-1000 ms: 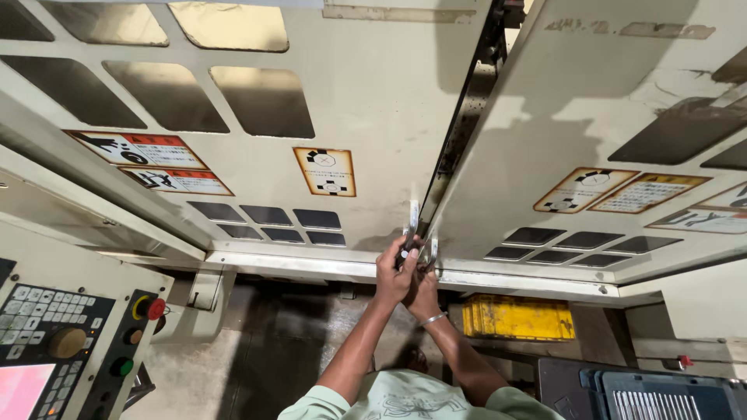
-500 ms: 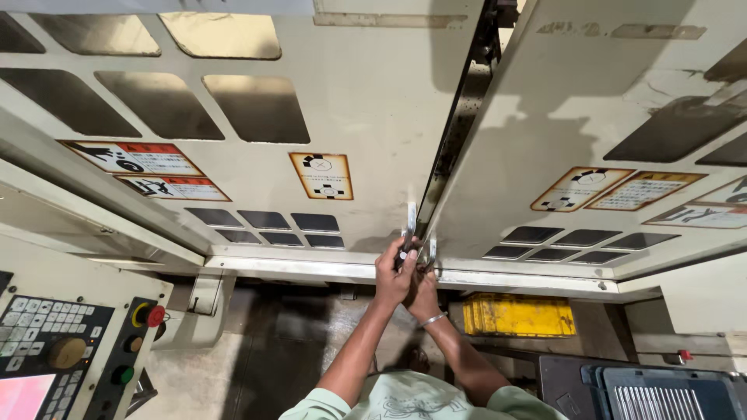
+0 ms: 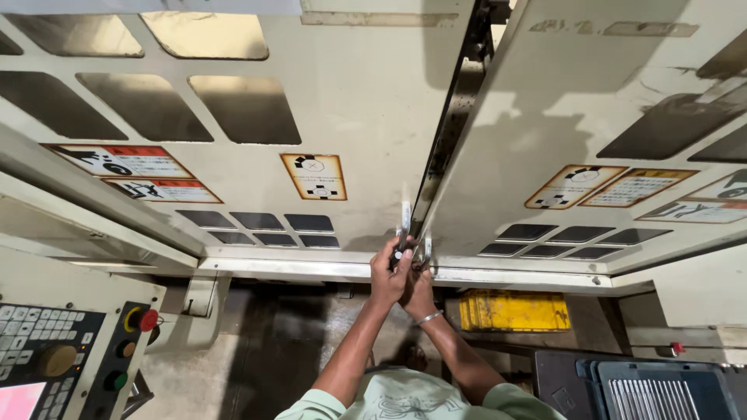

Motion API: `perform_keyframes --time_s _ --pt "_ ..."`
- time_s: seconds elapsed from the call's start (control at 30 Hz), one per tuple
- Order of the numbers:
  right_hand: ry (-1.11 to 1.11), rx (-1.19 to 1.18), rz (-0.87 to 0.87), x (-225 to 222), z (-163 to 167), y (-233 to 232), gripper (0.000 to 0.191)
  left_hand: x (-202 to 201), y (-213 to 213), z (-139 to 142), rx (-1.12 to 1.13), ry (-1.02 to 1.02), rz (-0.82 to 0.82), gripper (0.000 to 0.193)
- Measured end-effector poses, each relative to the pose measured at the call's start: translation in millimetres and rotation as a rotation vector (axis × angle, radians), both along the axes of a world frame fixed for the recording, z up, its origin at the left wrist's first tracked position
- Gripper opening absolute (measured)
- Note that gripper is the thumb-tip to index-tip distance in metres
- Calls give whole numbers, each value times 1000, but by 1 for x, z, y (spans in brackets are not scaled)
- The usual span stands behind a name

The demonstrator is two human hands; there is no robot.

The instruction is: The person picks up metal rods from a tray, wipes them with a cloth, and places them into a machine. The person then closes the machine door and operates the control panel.

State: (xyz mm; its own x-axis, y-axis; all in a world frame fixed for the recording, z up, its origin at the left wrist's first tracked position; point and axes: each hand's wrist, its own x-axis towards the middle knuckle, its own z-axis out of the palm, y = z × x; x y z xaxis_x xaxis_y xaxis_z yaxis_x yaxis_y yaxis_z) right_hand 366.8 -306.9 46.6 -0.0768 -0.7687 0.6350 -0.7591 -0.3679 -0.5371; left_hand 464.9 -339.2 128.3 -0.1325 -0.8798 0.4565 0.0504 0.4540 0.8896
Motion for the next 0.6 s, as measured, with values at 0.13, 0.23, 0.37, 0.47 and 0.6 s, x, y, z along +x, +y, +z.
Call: perform_keyframes --time_s 0.13,0.23,0.37,0.47,0.6 --pt "66 9 -15 -1 -9 0 26 1 1 0 17 7 -18 25" --pt "97 -63 -13 0 -6 2 22 3 2 1 35 16 -44 27" --pt "-11 54 54 1 10 3 29 2 3 4 16 3 2 26" --pt "-41 21 79 4 19 4 35 2 4 4 -12 3 -7 27" --pt "-12 -41 45 4 24 8 35 2 6 1 27 -1 5 28"
